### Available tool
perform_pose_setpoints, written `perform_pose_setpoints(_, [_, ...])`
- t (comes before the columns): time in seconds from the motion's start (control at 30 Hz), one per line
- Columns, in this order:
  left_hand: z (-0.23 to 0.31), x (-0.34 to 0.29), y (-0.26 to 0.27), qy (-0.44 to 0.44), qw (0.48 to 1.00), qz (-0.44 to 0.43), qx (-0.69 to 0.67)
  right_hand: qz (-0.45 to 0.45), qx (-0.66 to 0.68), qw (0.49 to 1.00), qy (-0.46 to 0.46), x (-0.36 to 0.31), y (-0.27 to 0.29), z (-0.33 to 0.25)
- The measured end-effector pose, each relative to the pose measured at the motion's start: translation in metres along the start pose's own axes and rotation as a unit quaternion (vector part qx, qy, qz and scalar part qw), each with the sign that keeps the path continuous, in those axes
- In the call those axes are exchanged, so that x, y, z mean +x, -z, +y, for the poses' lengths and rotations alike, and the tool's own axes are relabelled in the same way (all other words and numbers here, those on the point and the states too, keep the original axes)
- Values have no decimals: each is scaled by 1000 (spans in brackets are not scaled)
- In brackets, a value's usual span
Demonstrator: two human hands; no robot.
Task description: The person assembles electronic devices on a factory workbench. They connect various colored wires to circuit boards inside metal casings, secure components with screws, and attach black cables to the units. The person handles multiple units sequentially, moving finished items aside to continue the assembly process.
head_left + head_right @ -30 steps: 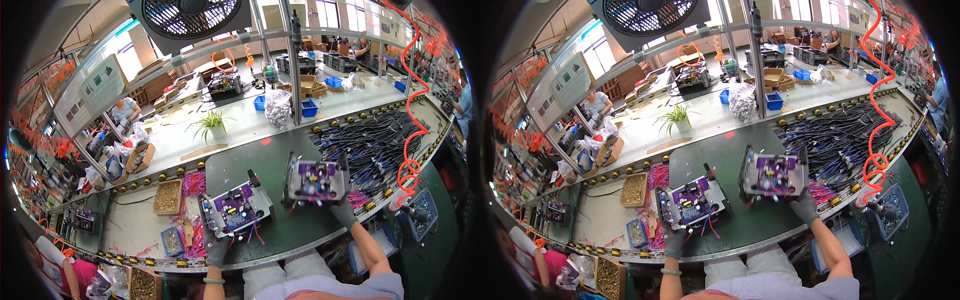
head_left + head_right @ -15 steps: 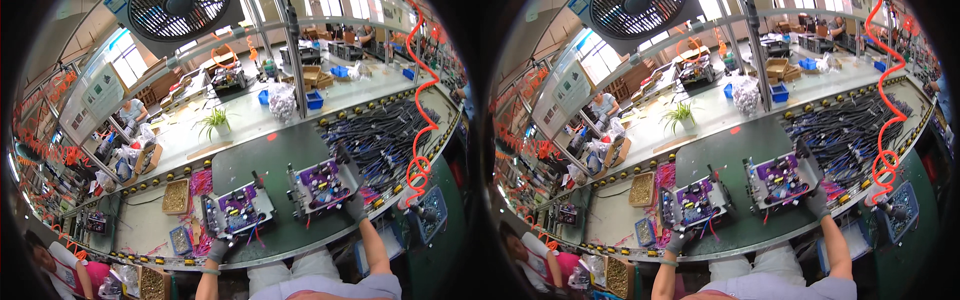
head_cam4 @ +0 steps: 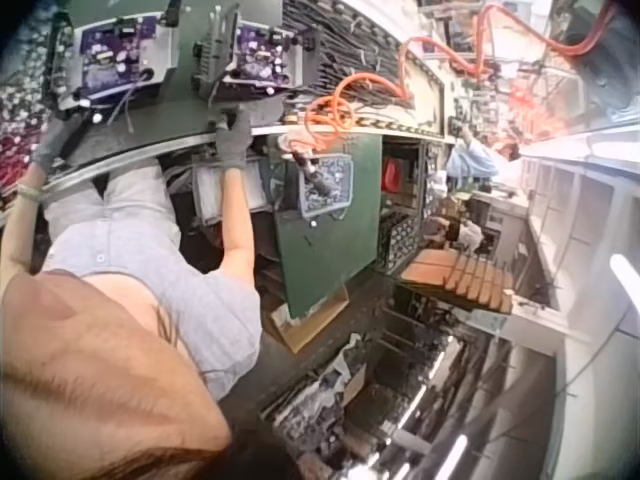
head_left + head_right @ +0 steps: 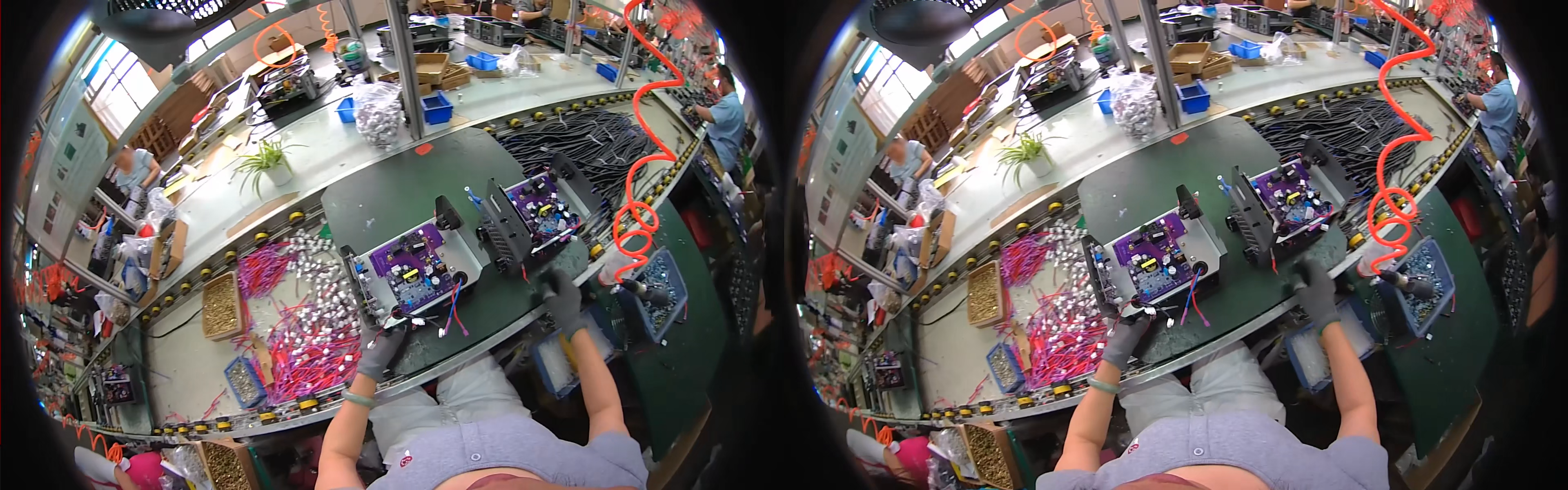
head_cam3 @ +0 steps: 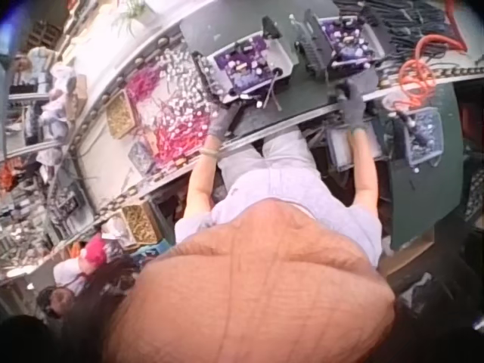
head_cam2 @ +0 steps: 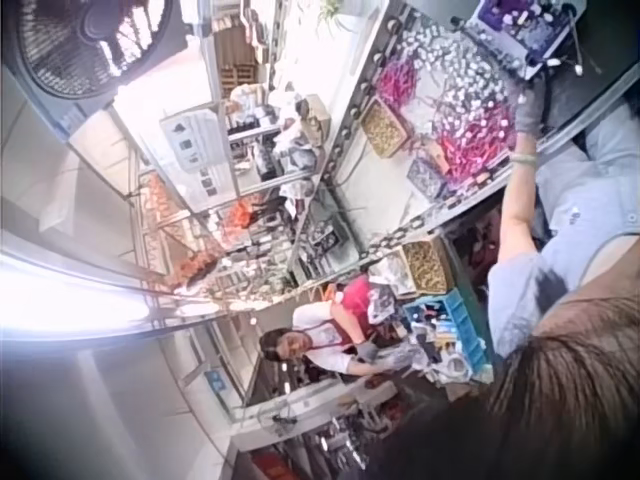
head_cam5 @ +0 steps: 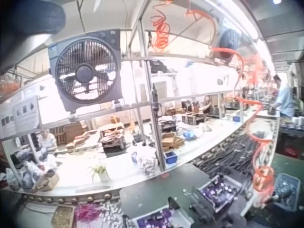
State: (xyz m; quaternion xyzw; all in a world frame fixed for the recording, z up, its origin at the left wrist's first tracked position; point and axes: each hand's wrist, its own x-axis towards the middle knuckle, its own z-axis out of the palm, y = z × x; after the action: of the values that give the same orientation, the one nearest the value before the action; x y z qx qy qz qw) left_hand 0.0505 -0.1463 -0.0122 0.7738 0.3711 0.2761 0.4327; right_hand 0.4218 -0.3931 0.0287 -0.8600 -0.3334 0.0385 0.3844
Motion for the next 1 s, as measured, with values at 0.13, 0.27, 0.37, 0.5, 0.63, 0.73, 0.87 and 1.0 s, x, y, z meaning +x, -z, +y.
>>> perform_pose_setpoints(0.13, [-4,-1,2,114,988,-62,-80,-103,193,966,135,-14,44,-100])
perform_pose_setpoints(0.27, [28,-9,6,153,986,-53,43,-75,114,928,346,34,58,-214])
perform_pose_setpoints(0.37, [21,-24,4,44,998,30,44,-60,-85,883,457,93,13,-272])
perform_pose_setpoints(0.5, [26,-27,-1,135,986,12,100,-445,-302,801,264,151,-48,-313])
perform_pose_setpoints(0.63, [2,-40,32,151,971,-105,-153,-505,-286,775,249,170,-95,-317])
perform_pose_setpoints(0.73, [29,-36,80,92,988,1,-126,-435,46,863,251,164,-72,-301])
perform_pose_setpoints(0.87, [97,15,120,26,982,168,-83,-250,20,879,406,133,-53,-284])
perform_pose_setpoints(1.0, [172,59,104,-162,971,153,86,-274,16,903,332,122,-35,-296])
